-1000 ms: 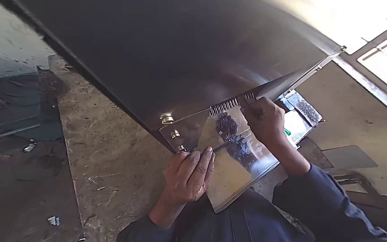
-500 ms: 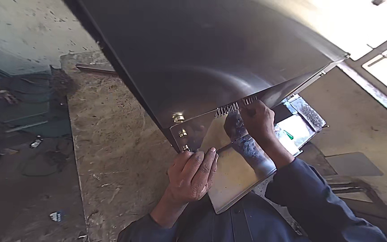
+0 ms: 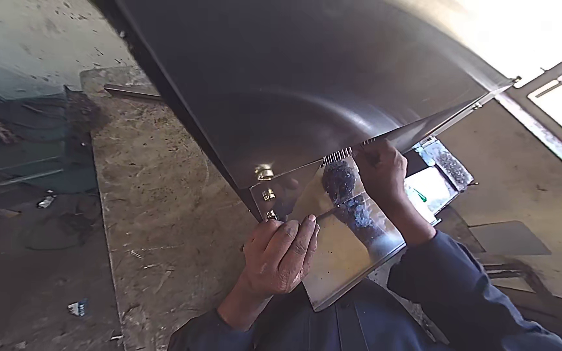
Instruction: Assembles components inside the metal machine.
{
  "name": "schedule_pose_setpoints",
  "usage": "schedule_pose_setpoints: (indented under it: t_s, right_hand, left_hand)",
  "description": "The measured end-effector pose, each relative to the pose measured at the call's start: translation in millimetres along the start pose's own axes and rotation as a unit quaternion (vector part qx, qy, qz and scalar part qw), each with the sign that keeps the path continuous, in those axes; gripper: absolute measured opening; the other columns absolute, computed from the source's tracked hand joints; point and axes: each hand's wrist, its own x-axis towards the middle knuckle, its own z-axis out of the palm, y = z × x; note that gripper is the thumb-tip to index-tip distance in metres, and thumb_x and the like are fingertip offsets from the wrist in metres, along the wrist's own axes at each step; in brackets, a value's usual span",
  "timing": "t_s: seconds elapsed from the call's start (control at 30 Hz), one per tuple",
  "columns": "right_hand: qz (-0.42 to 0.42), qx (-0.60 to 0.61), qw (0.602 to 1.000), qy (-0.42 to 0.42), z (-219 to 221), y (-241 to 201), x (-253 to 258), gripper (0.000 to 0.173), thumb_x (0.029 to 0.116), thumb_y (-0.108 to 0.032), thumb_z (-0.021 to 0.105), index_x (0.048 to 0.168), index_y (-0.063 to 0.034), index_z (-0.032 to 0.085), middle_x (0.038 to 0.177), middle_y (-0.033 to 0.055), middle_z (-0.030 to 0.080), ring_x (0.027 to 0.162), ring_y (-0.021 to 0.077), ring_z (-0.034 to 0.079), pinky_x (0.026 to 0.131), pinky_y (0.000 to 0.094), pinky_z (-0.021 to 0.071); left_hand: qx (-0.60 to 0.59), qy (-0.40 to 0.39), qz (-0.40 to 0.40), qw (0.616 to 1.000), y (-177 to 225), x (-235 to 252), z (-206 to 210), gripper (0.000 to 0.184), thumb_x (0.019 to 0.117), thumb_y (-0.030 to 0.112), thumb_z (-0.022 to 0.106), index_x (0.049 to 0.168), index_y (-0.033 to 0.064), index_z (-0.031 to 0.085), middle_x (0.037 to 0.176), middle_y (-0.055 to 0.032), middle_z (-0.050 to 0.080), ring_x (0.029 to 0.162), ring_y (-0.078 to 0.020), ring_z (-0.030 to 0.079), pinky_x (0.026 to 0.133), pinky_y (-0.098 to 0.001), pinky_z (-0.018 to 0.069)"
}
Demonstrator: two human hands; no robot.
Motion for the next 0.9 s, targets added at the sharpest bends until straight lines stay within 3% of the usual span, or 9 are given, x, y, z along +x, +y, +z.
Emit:
schedule_pose_setpoints:
  t_s: [0.23,0.37,0.43,0.57,0.77,0.9]
  right_hand:
    - [-0.006,-0.022,1.0,0.017,5,-4,11,0.015,0.0954,-0.024,0.066,0.096,-0.0082,0.069,0.082,0.0061,0.069,0.07,0.0182,0.066,0.065,0.0418,0.0538]
    - [0.059,-0.08,0.99,-0.1,11,-2,6,0.024,0.1007,-0.026,0.063,0.11,-0.0042,0.069,0.089,0.0138,0.071,0.077,0.0311,0.069,0.071,0.0547,0.0553]
    - [0.039,-0.108,0.988,-0.106,9,-4,9,0.026,0.1009,-0.028,0.063,0.106,-0.003,0.069,0.087,0.0149,0.07,0.077,0.0332,0.068,0.07,0.0559,0.0547]
    - [-0.052,-0.147,0.988,0.011,-8,-19,22,0.025,0.0961,-0.029,0.061,0.091,-0.0044,0.067,0.083,0.015,0.07,0.076,0.0338,0.07,0.064,0.0545,0.0533]
    - [-0.004,-0.156,0.986,-0.062,8,-15,14,0.023,0.096,-0.026,0.06,0.093,-0.0044,0.069,0.084,0.0164,0.071,0.08,0.0374,0.071,0.068,0.0588,0.0536]
    - [-0.076,-0.148,0.985,0.042,-14,-29,24,0.023,0.097,-0.028,0.062,0.098,-0.0065,0.071,0.091,0.0159,0.074,0.085,0.0362,0.073,0.07,0.0587,0.0544]
  left_hand:
    - [-0.002,-0.003,0.002,1.0,0,1,1,0.02,0.0959,0.017,0.066,0.108,0.0041,0.075,0.083,-0.0074,0.064,0.073,-0.0198,0.057,0.07,-0.0301,0.0475]
    - [-0.003,0.0,0.002,1.0,0,0,0,0.02,0.0955,0.018,0.067,0.107,0.0042,0.075,0.085,-0.0072,0.065,0.075,-0.0193,0.058,0.071,-0.0298,0.0485]
    - [0.0,0.003,0.001,1.0,-1,1,1,0.019,0.0952,0.018,0.067,0.106,0.0039,0.075,0.084,-0.0073,0.065,0.075,-0.0193,0.058,0.072,-0.0296,0.0494]
    - [-0.007,-0.002,-0.001,1.0,0,2,2,0.019,0.0959,0.018,0.067,0.106,0.0036,0.075,0.083,-0.0073,0.064,0.073,-0.0196,0.057,0.07,-0.0295,0.0482]
    - [0.004,0.0,0.0,1.0,0,0,0,0.019,0.0948,0.018,0.068,0.106,0.0043,0.075,0.085,-0.0071,0.065,0.075,-0.0197,0.058,0.071,-0.03,0.0488]
    - [0.011,-0.008,0.0,1.0,0,-1,-1,0.021,0.0946,0.018,0.068,0.107,0.0041,0.075,0.085,-0.0074,0.065,0.075,-0.02,0.058,0.071,-0.0304,0.0486]
